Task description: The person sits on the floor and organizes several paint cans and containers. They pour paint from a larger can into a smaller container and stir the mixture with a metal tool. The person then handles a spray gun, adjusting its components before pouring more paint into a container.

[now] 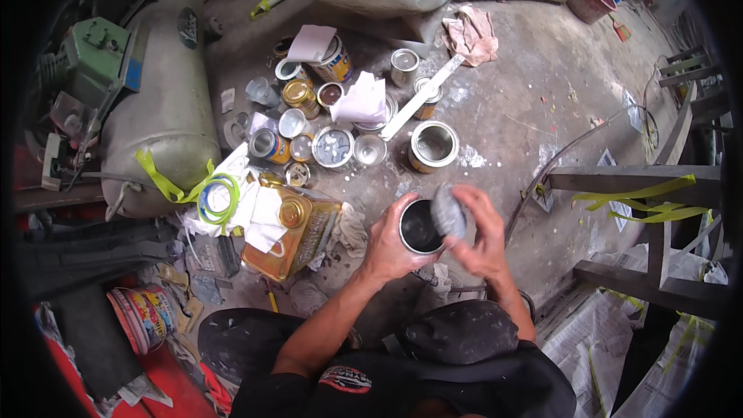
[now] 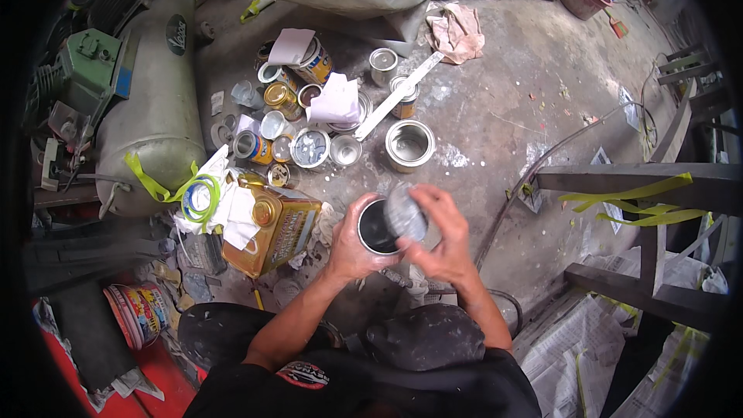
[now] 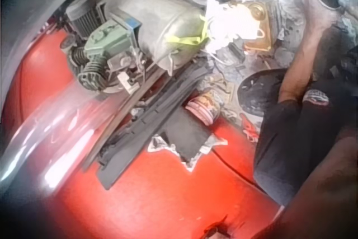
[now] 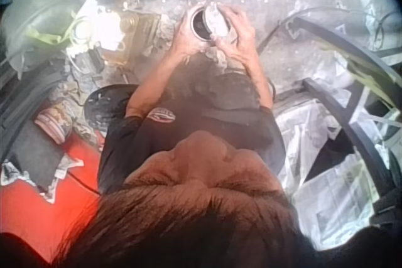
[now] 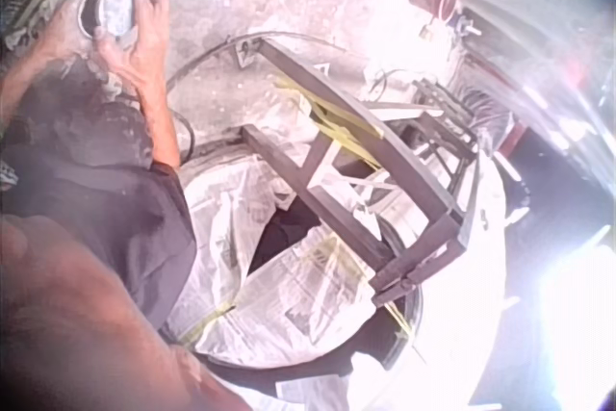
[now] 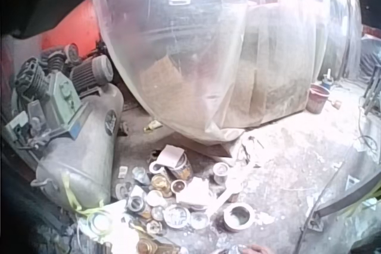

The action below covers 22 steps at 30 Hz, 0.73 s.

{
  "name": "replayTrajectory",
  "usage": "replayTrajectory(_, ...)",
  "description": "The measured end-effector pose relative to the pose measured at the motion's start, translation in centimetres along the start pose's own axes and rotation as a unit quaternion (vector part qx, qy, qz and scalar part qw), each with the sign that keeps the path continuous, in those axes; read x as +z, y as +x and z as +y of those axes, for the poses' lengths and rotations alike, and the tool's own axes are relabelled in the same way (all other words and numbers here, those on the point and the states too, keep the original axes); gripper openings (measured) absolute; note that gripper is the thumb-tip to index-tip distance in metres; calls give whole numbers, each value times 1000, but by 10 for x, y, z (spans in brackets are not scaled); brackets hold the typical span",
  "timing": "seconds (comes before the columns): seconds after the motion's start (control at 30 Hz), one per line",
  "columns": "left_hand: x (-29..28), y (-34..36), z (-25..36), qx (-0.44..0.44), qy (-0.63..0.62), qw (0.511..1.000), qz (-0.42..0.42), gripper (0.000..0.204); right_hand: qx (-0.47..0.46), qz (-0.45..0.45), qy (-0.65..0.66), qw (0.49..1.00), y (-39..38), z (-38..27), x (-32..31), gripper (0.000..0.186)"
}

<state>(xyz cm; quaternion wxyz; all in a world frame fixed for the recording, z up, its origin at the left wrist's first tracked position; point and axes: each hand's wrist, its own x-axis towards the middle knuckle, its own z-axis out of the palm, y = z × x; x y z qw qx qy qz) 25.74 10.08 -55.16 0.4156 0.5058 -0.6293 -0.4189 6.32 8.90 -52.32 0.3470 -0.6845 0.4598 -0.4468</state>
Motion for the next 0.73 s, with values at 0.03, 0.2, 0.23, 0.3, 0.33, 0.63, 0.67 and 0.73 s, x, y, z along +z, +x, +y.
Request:
replayTrajectory(0.03,0,-2,-2,-11,0,1000,1,92,80,13,112,990,-4,19,0,65)
replayTrajectory(0.2,1,0,-11,-24,-13,1000,12,92,461,37,493,737,-57,146,2,58)
replayTrajectory(0.23,-1,0,-12,-19,-10,1000,17,92,516,62,504,689,-68,157,13,57)
replayTrajectory(0.3,-1,2,-15,-7,-5,1000,25,91,584,75,402,701,-96,180,29,59)
replayTrajectory(0.33,-1,2,-15,-14,-5,1000,21,91,609,90,337,712,-103,185,36,55)
replayTrajectory(0.63,-2,5,-16,-14,-3,1000,20,94,351,76,-332,872,-77,155,10,34)
replayTrajectory(0.67,-1,5,-18,-8,-1,1000,22,94,337,72,-316,884,-71,161,6,33)
replayTrajectory(0.73,-1,7,-20,7,2,1000,26,95,293,74,-254,919,-62,181,4,46)
